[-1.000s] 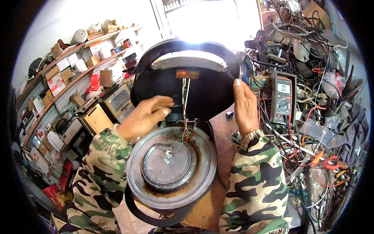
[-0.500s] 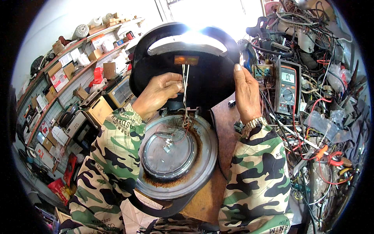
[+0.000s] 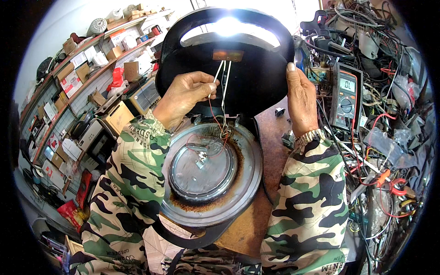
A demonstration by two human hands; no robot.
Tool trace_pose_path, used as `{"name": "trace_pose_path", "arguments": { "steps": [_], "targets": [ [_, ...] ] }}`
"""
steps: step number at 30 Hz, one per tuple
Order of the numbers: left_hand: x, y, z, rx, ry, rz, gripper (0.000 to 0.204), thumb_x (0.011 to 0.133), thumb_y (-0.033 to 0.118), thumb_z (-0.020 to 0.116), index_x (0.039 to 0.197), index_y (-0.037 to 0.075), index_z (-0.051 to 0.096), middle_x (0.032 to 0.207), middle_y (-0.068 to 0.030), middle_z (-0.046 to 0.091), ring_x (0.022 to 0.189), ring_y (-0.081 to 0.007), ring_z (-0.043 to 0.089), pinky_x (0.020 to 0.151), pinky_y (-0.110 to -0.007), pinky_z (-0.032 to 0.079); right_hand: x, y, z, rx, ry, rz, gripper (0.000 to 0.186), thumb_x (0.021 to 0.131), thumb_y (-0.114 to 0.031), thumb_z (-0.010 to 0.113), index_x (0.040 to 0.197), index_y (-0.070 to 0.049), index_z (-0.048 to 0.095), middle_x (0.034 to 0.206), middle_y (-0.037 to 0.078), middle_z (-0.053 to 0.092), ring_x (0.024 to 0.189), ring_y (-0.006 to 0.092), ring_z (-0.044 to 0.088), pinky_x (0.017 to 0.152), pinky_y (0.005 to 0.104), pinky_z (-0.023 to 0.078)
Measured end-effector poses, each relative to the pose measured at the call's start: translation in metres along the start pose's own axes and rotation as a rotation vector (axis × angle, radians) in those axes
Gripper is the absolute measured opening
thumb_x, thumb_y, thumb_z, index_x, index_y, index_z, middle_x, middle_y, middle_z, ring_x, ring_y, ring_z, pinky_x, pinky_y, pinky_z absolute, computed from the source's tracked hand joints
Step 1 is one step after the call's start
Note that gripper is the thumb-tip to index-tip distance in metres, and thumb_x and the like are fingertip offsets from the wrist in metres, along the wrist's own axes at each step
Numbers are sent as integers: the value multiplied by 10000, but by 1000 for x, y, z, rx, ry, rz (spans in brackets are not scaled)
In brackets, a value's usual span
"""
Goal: The person disassembles a black electric grill by removing screws from the top lid. They then inspect the internal wiring and heating element, manipulating the wires and components. Finally, they reassemble the grill by placing the lid back on and securing it with screws.
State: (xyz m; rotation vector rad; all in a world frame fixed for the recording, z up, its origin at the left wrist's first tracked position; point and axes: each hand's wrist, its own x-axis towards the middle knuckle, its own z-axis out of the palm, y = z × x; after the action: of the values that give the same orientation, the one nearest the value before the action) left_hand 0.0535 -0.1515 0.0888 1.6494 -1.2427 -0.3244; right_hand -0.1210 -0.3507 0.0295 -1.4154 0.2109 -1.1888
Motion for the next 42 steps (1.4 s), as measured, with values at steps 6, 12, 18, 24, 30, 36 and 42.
{"name": "trace_pose_path", "arguments": {
  "steps": [6,12,18,24,30,36,42],
  "targets": [
    [-7,6,1,1,22,-41,236,981,154,686,1139,-22,679,946,-39,686,867,-107,653,831,-258,529,1,8,4,33,7,11,520,1080,-444,511,1195,31,689,994,-19,632,871,65,477,784,234,395],
    [-7,8,-2,-65,33,-39,271,989,219,696,1133,-9,675,997,-57,680,840,-112,652,763,-259,558,3,8,-1,-17,-21,-49,545,1075,-471,506,1175,34,683,974,-19,608,904,92,477,826,260,412],
    [-9,7,-3,-79,8,-114,274,997,225,686,1135,-9,661,952,-51,664,781,-104,647,726,-251,567,-1,5,1,-60,14,-11,559,1073,-484,499,1186,34,678,992,-5,619,936,95,494,861,263,416],
    [-11,5,0,-83,-12,-120,264,1015,229,662,1132,-7,664,874,-20,649,734,-78,630,677,-228,552,9,19,-10,-130,-34,37,668,1004,-655,499,1247,-55,661,1108,1,627,1023,155,567,889,377,461],
    [-17,5,-2,-134,-53,-83,266,1012,207,663,1160,-15,661,895,-21,648,760,-86,634,698,-229,548,-1,1,1,-45,-3,-42,512,1094,-419,477,1184,52,657,1003,-12,612,948,90,489,879,260,412],
    [-18,3,-3,-130,-66,-74,269,1004,194,670,1172,-16,655,896,-18,649,777,-81,633,706,-217,539,-1,-1,0,-52,-13,-36,507,1097,-397,470,1231,63,636,1048,9,634,986,107,511,917,270,416],
    [-19,1,-1,-130,-79,-102,281,999,193,673,1186,-14,646,898,-18,652,761,-77,626,700,-214,532,3,10,-6,-106,-40,-18,676,1020,-631,478,1304,-40,646,1172,25,656,1039,155,577,879,357,461]
  ]
}}
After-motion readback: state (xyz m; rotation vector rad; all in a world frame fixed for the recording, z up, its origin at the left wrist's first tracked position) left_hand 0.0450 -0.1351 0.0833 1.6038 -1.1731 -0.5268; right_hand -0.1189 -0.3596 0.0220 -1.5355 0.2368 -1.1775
